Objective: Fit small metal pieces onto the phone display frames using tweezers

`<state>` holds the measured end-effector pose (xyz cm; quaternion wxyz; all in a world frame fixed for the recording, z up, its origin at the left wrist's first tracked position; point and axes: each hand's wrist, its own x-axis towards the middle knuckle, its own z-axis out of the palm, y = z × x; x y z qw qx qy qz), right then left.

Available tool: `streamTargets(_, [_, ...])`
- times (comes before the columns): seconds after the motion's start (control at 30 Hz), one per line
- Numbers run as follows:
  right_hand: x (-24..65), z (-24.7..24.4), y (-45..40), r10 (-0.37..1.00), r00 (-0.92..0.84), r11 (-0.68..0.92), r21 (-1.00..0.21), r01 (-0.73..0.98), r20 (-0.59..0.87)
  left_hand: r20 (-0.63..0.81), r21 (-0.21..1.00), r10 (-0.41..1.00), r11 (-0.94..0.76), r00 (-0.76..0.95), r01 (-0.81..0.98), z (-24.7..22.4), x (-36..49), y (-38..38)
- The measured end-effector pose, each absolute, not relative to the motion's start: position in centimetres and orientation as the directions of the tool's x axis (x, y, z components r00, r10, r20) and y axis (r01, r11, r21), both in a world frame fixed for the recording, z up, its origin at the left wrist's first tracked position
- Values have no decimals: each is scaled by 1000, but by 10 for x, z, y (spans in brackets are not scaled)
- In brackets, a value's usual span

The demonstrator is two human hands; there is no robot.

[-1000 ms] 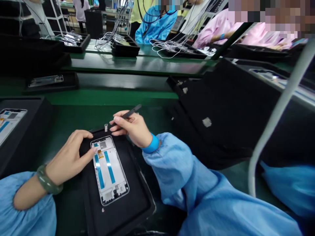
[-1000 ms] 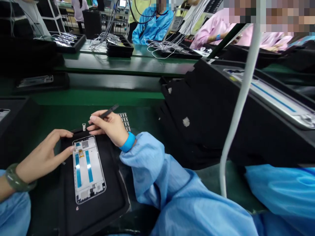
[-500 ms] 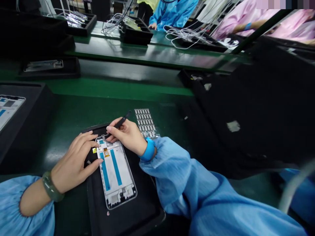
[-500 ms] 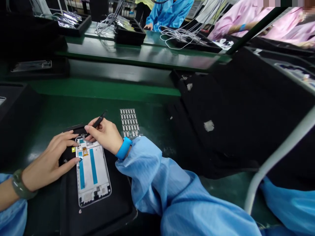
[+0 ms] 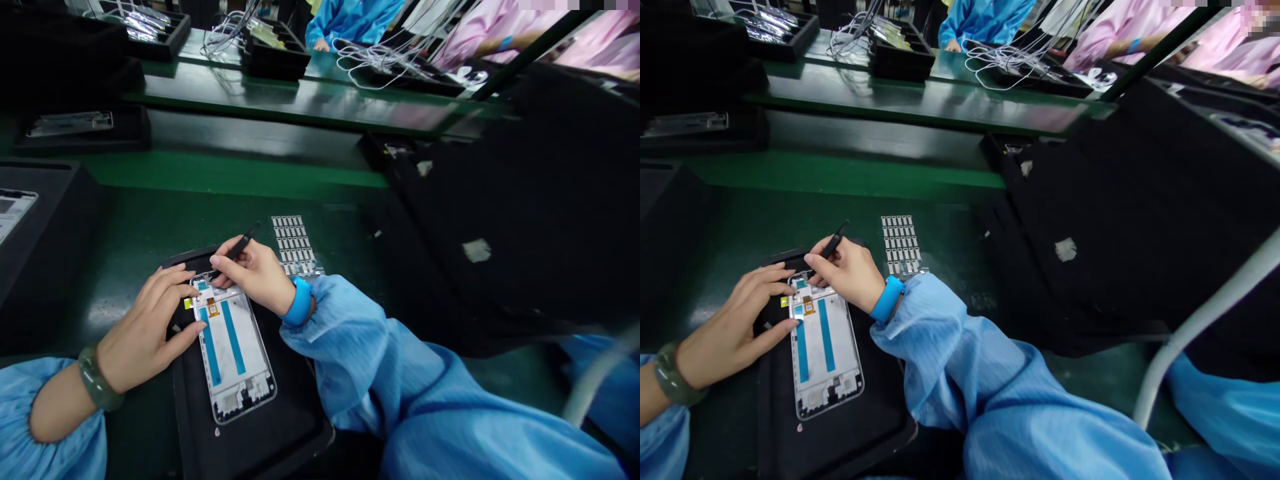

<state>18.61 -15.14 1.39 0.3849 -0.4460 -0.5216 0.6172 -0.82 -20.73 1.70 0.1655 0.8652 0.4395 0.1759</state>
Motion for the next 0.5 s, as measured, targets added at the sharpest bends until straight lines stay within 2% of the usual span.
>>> streamTargets(0.27, [198,15,-153,933,-348,-65,-994,85,-91,126,288,798,-597,589,749,20,6,-209])
streamTargets(0.4, [199,21,-157,933,-360,107,-967,230,18,129,139,799,-602,588,787,26,14,-211])
streamTargets(0.5, [199,25,-156,957,-255,191,-962,197,137,154,35,794,-599,588,800,30,20,-214])
